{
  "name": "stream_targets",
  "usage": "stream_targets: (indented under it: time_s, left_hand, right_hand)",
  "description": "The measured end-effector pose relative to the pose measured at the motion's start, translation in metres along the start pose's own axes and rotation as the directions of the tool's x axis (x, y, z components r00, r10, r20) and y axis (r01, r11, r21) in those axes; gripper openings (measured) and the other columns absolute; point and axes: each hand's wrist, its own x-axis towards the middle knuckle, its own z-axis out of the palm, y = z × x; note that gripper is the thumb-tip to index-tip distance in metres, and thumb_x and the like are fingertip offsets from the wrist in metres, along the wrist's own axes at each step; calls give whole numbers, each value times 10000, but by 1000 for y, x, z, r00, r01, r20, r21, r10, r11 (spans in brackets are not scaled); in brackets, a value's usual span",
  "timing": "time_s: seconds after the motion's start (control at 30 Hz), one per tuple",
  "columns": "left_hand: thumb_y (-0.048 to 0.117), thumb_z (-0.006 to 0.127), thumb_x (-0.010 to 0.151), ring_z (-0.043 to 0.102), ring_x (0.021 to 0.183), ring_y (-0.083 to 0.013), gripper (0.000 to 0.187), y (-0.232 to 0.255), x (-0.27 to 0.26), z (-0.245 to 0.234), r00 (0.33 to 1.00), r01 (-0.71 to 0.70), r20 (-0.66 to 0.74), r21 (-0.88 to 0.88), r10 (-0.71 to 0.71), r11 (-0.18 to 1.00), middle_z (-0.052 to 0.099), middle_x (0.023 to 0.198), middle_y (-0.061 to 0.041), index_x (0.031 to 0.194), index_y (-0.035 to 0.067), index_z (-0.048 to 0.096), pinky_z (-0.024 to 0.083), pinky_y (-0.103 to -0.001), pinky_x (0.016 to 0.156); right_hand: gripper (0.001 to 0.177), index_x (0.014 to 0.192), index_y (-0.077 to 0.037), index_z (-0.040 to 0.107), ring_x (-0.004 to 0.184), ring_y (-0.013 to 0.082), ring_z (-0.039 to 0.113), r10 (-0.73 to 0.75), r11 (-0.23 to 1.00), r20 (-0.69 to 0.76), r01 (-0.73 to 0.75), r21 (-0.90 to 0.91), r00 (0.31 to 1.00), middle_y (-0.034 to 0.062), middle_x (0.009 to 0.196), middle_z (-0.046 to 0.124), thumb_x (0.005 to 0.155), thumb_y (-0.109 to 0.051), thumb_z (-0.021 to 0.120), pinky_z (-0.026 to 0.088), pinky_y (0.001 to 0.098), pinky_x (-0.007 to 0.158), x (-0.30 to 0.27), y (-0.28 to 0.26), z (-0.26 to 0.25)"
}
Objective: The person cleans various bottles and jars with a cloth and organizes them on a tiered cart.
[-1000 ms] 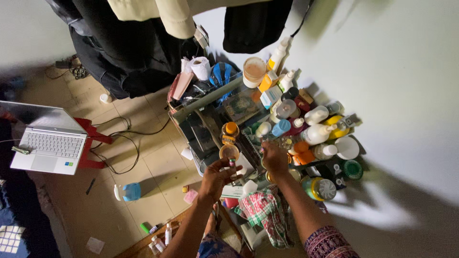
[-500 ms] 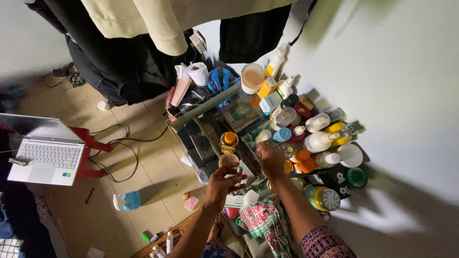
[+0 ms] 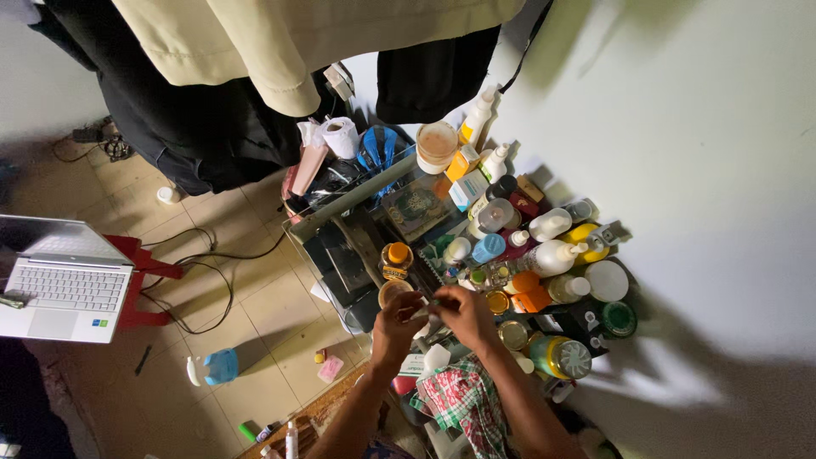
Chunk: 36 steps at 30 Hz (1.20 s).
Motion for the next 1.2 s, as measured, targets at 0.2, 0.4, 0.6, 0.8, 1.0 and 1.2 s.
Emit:
stream_targets:
  time_s: [0.2,0.4,0.6,0.8,1.0,1.2]
  left_hand:
    - [-94,610,741,717,1107,-244,503,-12,-10,-7,970,-178,-77,426,232,887,672,1196,-108,1187,105,726,637,-330,853]
    - [-4,807,622,694,938,-307,541,-15,-24,-15,980,-140,-41,554,195,821,668,1054,-148,1142,76,681,579,-408,792]
    - [100,845,697,698,937,-306,535,-25,-24,-5,997,-67,26,653,66,755,662,1084,-143,1193,101,643,574,-426,793]
    - [153,775,812,688,943,-359,339,-32,-23,-2,985,-117,-18,665,173,738,696,1050,-144,1133,76,702,561,-463,805]
    - [99,748,792,750,973,-274,305,-30,-48,-7,978,-202,14,281,207,938,685,1104,-128,1078,16,682,680,-360,757]
    - [107,764,784,797,892,-253,449,-42,-87,-8,947,-248,-49,512,316,822,763,1007,-167,1197,-16,636,644,-347,734]
  right_hand:
    - [296,1112,-71,704,886,269,727,-144,887,-290,-7,-462,946,128,1022,751,831,-135,773,588,406,783,13,34,3]
    - [262,1142,-117,713,925,341,704,-55,764,-213,-97,-637,975,130,1026,737,881,-146,709,561,459,818,26,45,27]
    - [379,1241,-8,667,946,356,693,-189,801,-229,15,-598,955,178,1073,715,903,-176,686,568,452,781,20,34,25]
    - [459,1194,-59,657,975,296,681,143,812,-103,-176,-556,984,156,1067,695,883,-384,748,554,429,864,-62,-14,7]
    - [581,1056,-77,723,915,349,685,-130,826,-63,73,-559,990,161,1002,699,574,-382,829,541,569,857,-145,6,4]
    - [292,1024,-95,748,928,280,713,167,940,-99,-188,-284,981,115,1007,728,735,-106,788,583,397,827,-153,9,-34]
